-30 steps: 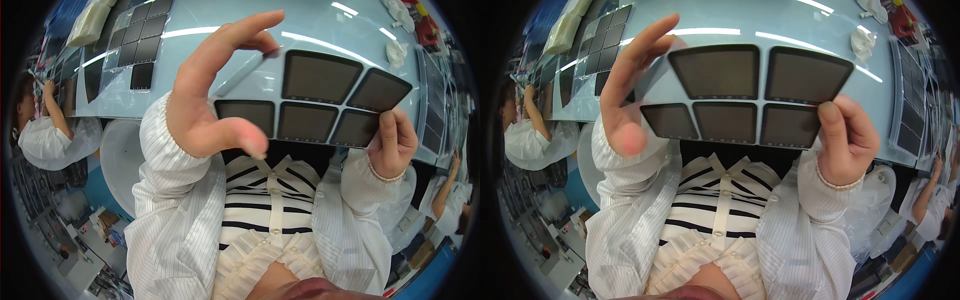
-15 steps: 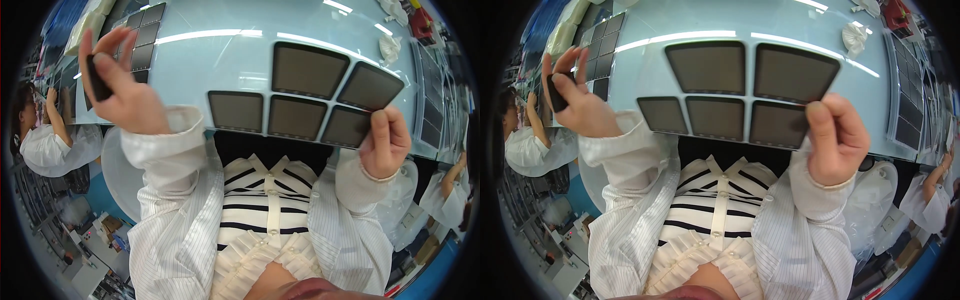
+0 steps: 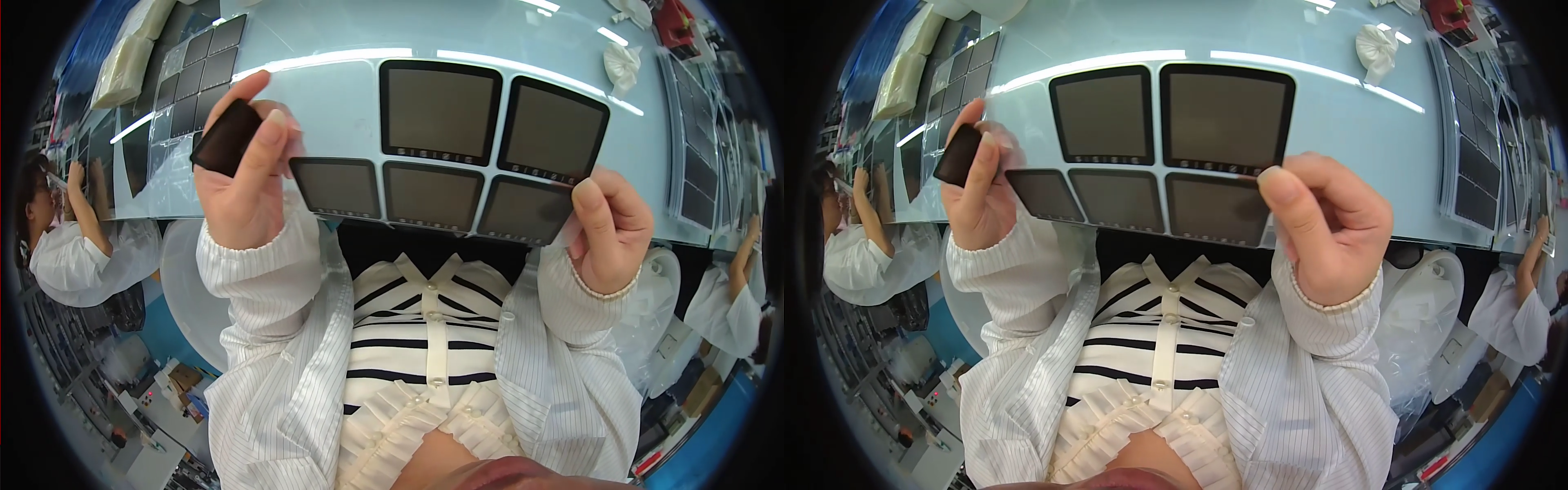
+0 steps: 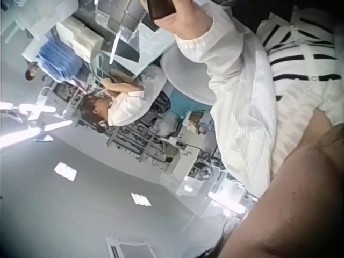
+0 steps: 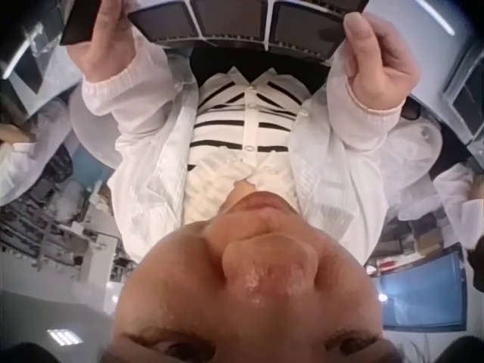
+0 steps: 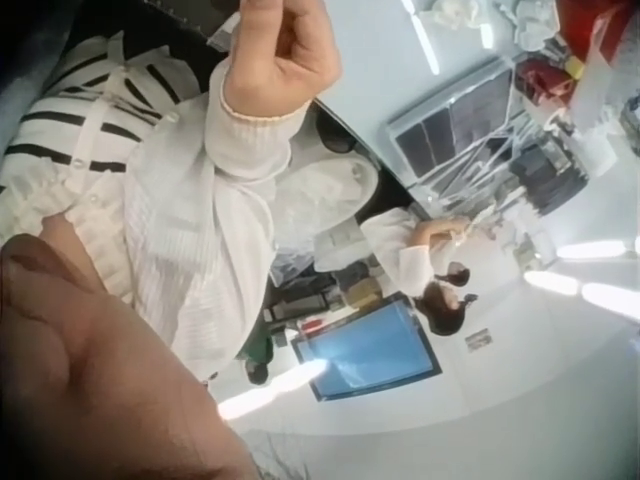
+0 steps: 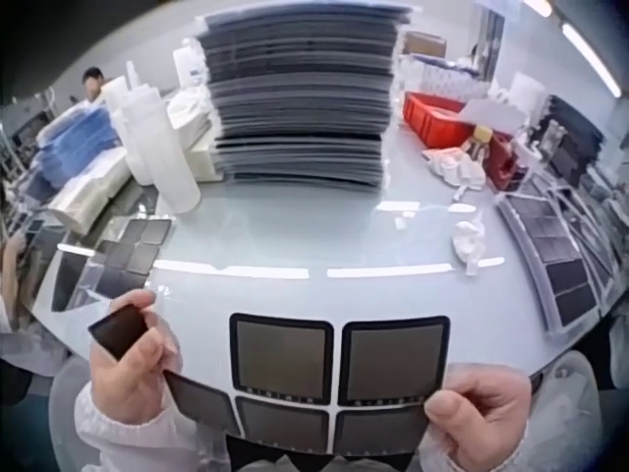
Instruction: Cleaning and inspecting small electronic components at a workbench using a cloth.
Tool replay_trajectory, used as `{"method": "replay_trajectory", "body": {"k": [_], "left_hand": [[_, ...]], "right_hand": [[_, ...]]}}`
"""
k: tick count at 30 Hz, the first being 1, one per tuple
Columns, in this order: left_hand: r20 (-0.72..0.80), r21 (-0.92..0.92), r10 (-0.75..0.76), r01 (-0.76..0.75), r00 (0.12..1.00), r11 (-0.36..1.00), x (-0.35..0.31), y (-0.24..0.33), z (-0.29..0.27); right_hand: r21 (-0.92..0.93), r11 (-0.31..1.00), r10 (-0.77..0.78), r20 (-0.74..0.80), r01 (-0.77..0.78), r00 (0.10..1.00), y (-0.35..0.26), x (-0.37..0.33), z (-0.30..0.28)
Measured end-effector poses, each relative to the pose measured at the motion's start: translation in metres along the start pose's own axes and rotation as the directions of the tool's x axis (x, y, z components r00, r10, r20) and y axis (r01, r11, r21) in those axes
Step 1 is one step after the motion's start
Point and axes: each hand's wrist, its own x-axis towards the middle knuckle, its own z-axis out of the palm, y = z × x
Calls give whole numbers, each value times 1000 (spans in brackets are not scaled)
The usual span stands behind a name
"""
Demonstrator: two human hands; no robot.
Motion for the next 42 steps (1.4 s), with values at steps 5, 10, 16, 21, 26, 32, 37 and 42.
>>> {"method": "replay_trajectory", "body": {"k": [5, 10, 16, 21, 26, 32, 37, 42], "left_hand": [[-57, 0, 138, -139, 989, 990, -1, -2, -6], [-40, 14, 175, -174, 984, 985, -7, 5, -10], [4, -29, 234, -234, 972, 972, -10, 6, -11], [166, -59, 210, -203, 964, 978, -14, 14, -19], [182, -82, 178, -166, 967, 983, -14, 17, -24], [230, -66, 200, -190, 953, 980, -13, 15, -27], [46, -11, 205, -205, 978, 979, -15, 13, -13], [-45, 784, 582, -333, 812, 525, -8, 17, 7]], "right_hand": [[-6, 1000, 15, 80, -15, 997, -2, -2, 2], [-35, 999, -23, 119, 27, 993, -2, -5, 0], [-76, 996, -44, 87, 51, 995, -4, -8, 1], [-120, 984, -108, 167, 129, 980, -2, -10, -4], [-172, 971, -125, 215, 164, 969, -5, -11, -3], [-171, 968, -142, 231, 183, 963, -4, -13, -1], [-166, 963, -163, 267, 212, 950, -2, -13, -2], [-246, 955, -104, 249, 166, 963, -5, -12, 3]]}}
